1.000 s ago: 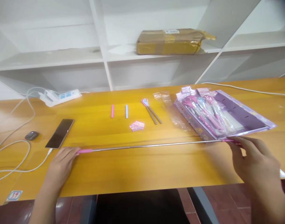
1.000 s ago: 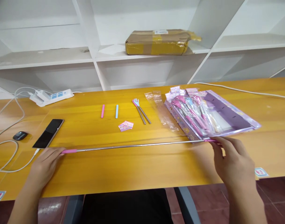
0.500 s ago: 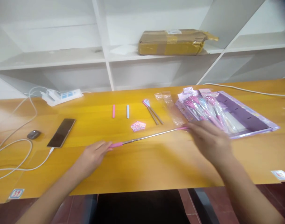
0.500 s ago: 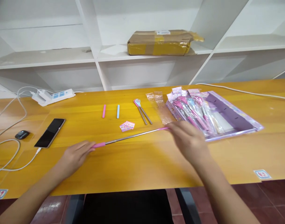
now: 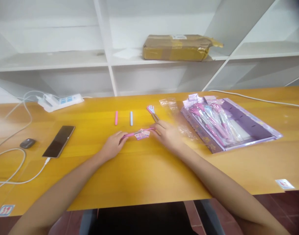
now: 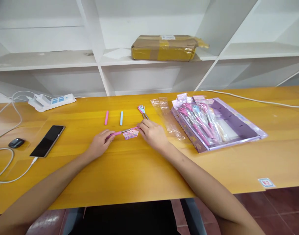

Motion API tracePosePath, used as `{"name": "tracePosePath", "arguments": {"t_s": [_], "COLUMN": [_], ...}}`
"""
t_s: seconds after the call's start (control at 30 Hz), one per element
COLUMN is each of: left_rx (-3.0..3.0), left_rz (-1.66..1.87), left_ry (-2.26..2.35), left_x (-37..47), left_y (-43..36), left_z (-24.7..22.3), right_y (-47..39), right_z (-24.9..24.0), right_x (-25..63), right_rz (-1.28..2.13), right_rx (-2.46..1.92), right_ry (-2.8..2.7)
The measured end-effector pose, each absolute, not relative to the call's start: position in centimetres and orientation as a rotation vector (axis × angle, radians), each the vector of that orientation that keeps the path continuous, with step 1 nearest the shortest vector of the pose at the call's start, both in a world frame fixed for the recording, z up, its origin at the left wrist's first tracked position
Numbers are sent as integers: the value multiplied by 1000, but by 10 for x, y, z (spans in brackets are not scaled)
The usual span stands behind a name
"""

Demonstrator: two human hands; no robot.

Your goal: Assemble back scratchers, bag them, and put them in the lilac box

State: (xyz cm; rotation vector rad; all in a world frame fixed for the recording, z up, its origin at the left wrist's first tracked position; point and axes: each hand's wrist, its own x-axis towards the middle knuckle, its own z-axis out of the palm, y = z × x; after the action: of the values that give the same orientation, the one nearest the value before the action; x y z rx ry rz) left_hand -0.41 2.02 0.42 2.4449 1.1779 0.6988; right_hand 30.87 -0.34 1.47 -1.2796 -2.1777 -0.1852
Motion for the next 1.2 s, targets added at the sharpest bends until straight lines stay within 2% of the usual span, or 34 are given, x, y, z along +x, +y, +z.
{"name": "tracePosePath", "arguments": {"t_s": [0.2,0.37,0.53,0.63,0.77,0.97,1.2], "left_rx": [2441,2461,2470,2460,2448,2408,2378], "left_rz": [537,467,440,459,490,441,451], "left_ry": [1053,1054,1087,1113,1127,1147,1134], "left_x": [-9,-7,-7,-7,-7,-5,-5], "left_y": [16,16,15,13,13,13,14], "left_z": [-6,-2,-4,-5,-6,-2,-2], "right_y": [0,1,1,7,15,15,16], "right_z": [-12,-7,3,6,5,13,16], "right_x": [316,323,330,348,378,390,392], "right_rz": [14,116,55,-121,-396,-197,-137], "right_rx": [-1210,-1227,-1259,-1476,-1976,-2537,-2582], "right_ry": [-2141,-2136,-2202,-2168,-1918,-1709,-1788]}}
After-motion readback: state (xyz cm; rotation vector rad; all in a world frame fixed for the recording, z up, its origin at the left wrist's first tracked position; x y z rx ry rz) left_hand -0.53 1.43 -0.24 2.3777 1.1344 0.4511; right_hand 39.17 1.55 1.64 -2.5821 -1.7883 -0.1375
